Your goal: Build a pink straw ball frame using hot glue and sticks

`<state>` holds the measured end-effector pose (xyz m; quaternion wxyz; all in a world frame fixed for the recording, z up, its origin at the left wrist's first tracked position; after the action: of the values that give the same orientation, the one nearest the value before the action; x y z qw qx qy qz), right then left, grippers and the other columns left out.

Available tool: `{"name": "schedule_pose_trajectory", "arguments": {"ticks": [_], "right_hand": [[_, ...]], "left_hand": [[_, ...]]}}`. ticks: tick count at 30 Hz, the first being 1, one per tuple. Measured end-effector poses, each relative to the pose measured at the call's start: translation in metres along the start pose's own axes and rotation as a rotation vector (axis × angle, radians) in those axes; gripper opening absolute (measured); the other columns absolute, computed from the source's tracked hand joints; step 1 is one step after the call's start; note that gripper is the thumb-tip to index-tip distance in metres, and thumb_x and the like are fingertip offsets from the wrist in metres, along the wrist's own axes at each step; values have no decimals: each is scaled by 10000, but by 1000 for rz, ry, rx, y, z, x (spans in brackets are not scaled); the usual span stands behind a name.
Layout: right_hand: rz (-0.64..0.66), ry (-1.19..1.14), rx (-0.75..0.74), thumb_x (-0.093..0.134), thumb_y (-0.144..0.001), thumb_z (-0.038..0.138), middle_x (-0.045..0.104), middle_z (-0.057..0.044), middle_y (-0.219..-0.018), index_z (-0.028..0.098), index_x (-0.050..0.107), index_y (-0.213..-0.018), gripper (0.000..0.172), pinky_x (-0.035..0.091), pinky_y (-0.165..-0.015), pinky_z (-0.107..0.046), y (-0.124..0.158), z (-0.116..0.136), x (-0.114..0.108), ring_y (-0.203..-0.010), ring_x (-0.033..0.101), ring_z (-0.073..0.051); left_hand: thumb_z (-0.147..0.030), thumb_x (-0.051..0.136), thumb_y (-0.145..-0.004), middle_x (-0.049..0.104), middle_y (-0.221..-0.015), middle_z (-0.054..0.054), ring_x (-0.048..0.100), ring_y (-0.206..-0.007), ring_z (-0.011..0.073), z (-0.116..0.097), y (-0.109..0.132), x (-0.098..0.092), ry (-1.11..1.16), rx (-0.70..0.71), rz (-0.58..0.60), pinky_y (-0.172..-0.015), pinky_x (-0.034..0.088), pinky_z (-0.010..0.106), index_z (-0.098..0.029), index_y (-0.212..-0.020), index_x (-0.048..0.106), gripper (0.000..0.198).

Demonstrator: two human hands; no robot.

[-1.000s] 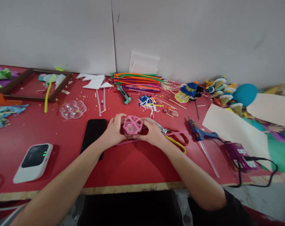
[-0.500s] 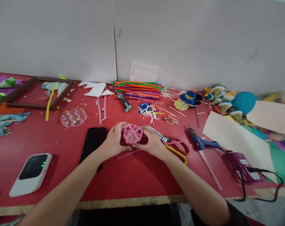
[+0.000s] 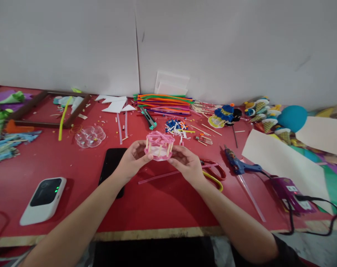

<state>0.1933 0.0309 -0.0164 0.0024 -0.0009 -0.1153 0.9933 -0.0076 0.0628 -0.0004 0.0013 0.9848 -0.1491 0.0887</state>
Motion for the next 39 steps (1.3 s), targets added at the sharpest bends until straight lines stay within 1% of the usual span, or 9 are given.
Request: {"name": "schedule_pose_trajectory", "arguments": {"ticks": [4, 8, 13, 18, 22, 26, 29, 34, 39], "right_hand": [[-47, -7, -48, 798, -797, 564, 730, -54, -1042, 274, 715, -1041, 388, 655, -880, -378, 5, 10, 0, -948, 736, -204], [-119, 20, -76, 785, -810, 559, 729, -38, -944, 269, 729, -974, 338, 662, -779, -342, 4, 15, 0, -833, 731, -182], [-101, -2, -5, 750, -841, 544, 744, -29, -873, 260, 758, -883, 287, 649, -668, -345, 4, 7, -1, -720, 717, -178], [-107, 239, -86, 732, -873, 418, 765, -34, -876, 256, 766, -878, 166, 624, -756, -357, 6, 2, -6, -844, 732, -206], [-31, 512, -154, 660, -922, 315, 781, -46, -881, 236, 764, -866, 142, 609, -841, -395, 5, 0, -7, -865, 744, -221], [54, 620, -245, 651, -929, 253, 778, -36, -838, 248, 768, -841, 147, 607, -787, -389, 7, 2, -4, -783, 737, -214], [65, 655, -185, 748, -882, 323, 765, -45, -833, 235, 749, -838, 98, 606, -778, -396, 7, 1, -7, -790, 728, -227], [-14, 641, -80, 853, -771, 472, 743, -137, -1187, 214, 688, -1235, 556, 610, -882, -452, 1, -7, -15, -994, 733, -284], [-6, 589, -225, 783, -848, 476, 723, -107, -1193, 252, 662, -1255, 480, 589, -954, -467, 4, -1, -10, -1094, 697, -284]], "left_hand": [[-619, 776, -799, 734, -1230, 96, 692, -1186, 283, 4, 6, 15, 145, -123, 80, -1050, 560, 470, -239, -1157, 656, 535], [-642, 674, -872, 709, -1304, 120, 660, -1255, 314, 8, 8, 20, 102, -135, 40, -1021, 580, 486, -237, -1225, 646, 538], [-532, 622, -944, 668, -1401, 118, 610, -1336, 309, 1, 10, 14, -195, 45, -133, -1136, 493, 521, -226, -1342, 587, 503], [-428, 514, -1004, 667, -1421, 113, 590, -1371, 301, -6, 12, 10, -441, 100, -61, -1201, 429, 514, -203, -1405, 588, 465], [-199, 567, -879, 579, -1524, 133, 526, -1437, 317, 3, 8, 1, -725, 92, -6, -1247, 363, 538, -184, -1481, 518, 604], [-113, 606, -759, 465, -1582, 248, 447, -1494, 363, 15, 6, -5, -704, 20, 51, -1246, 338, 582, -115, -1631, 168, 976], [-168, 667, -767, 388, -1622, 272, 383, -1530, 378, 17, 7, -1, -633, 45, 124, -1243, 322, 602, -145, -1640, -16, 1109], [-433, 868, -698, 472, -1563, 262, 435, -1477, 443, 13, 6, 5, -769, 74, 93, -1214, 343, 637, -142, -1539, 345, 1032], [-495, 874, -719, 587, -1485, 184, 557, -1386, 395, 6, 8, 8, -765, 115, 79, -1168, 433, 571, -207, -1471, 471, 901]]}}
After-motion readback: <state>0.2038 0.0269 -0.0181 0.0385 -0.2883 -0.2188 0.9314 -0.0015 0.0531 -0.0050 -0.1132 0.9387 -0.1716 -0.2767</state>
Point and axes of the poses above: each hand's wrist, its own y-axis away from the middle knuckle, its own x-axis out of the palm, z = x × y, the point moved 3 cm from there along -y, towards the middle knuckle
